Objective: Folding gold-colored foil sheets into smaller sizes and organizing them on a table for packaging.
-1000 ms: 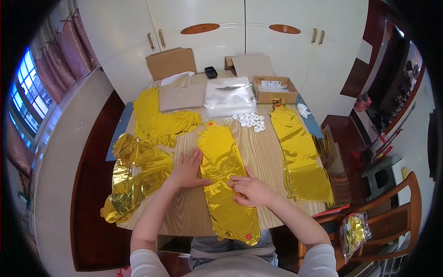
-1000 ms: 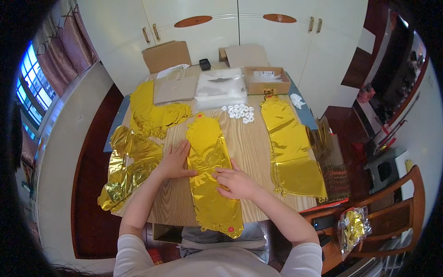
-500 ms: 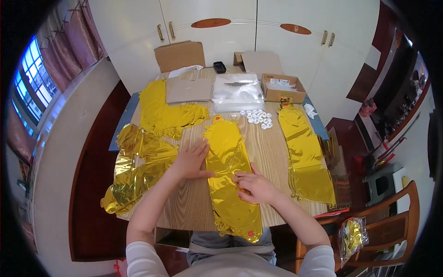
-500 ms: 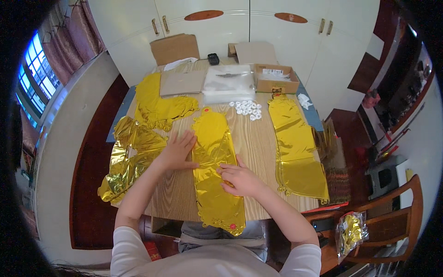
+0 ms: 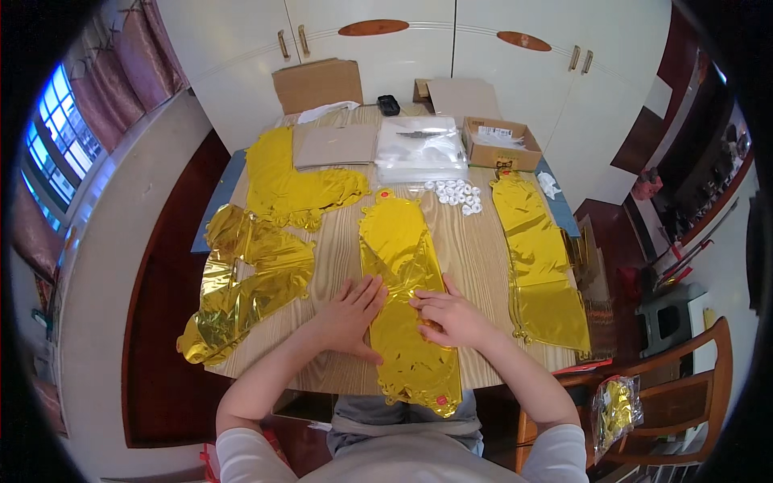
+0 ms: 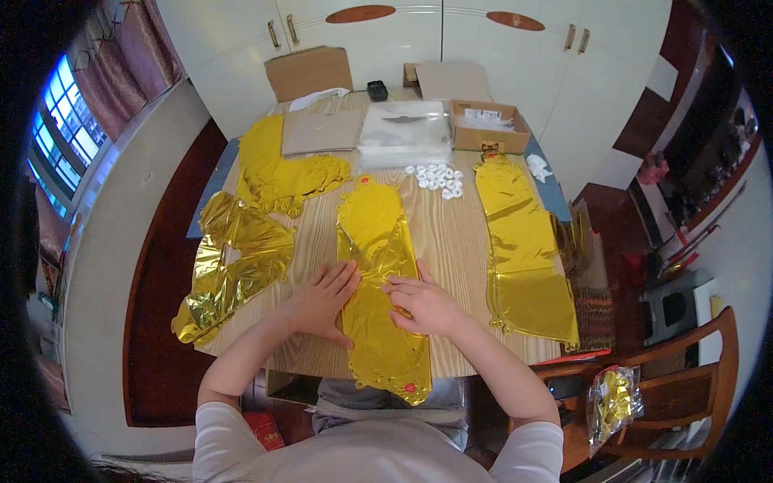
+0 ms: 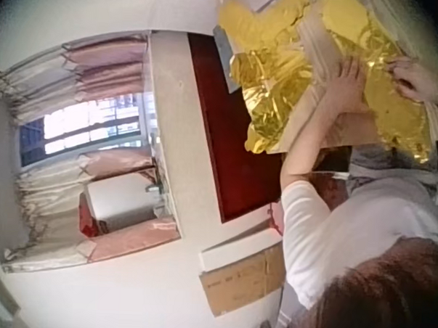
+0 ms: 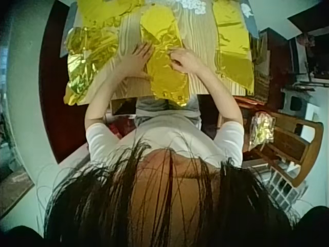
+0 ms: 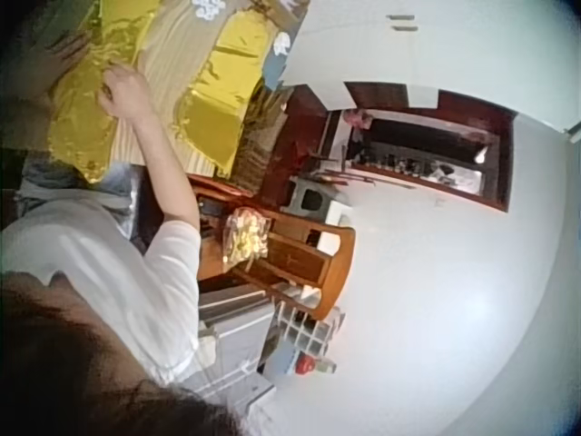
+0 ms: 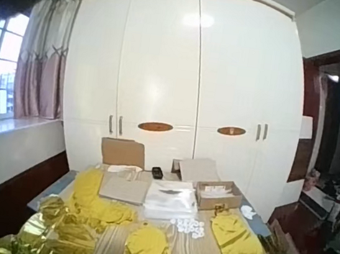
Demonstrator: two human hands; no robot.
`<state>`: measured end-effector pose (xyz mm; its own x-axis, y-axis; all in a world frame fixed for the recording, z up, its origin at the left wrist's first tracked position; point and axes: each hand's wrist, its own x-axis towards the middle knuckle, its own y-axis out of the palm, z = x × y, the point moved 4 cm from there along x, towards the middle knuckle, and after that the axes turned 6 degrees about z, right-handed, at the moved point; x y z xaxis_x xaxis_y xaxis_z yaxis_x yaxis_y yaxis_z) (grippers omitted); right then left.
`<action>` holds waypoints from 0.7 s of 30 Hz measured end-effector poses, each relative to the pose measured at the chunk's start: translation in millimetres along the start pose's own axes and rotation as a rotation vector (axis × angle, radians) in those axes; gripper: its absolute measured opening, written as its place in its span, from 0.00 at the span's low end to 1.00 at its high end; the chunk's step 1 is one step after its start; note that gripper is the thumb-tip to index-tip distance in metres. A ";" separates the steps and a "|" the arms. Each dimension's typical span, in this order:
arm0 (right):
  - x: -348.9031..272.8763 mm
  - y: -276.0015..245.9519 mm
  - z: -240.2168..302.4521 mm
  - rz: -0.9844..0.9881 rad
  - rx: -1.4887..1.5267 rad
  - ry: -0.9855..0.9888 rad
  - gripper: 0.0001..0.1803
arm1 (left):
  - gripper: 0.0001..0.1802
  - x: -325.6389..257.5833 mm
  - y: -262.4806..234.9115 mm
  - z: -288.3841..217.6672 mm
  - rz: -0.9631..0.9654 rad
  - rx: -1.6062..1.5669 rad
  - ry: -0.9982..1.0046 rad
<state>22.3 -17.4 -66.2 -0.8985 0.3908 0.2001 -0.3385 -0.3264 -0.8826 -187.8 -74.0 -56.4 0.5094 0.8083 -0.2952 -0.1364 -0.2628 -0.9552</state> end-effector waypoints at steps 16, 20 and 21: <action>-1.9 3.7 -1.2 -0.046 -0.046 -0.051 0.13 | 0.62 11.4 6.2 21.8 -0.093 -0.106 -0.061; -2.3 4.9 -2.3 -0.056 -0.051 -0.060 0.13 | 0.61 18.2 7.6 24.9 -0.091 -0.078 -0.062; -2.0 5.1 -2.2 -0.057 -0.052 -0.061 0.13 | 0.61 19.6 8.2 26.3 -0.085 -0.070 -0.068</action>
<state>23.0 -18.0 -72.1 -0.8942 0.3534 0.2748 -0.3758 -0.2589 -0.8898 -201.3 -46.5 -70.6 0.4576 0.8625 -0.2163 -0.0344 -0.2259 -0.9735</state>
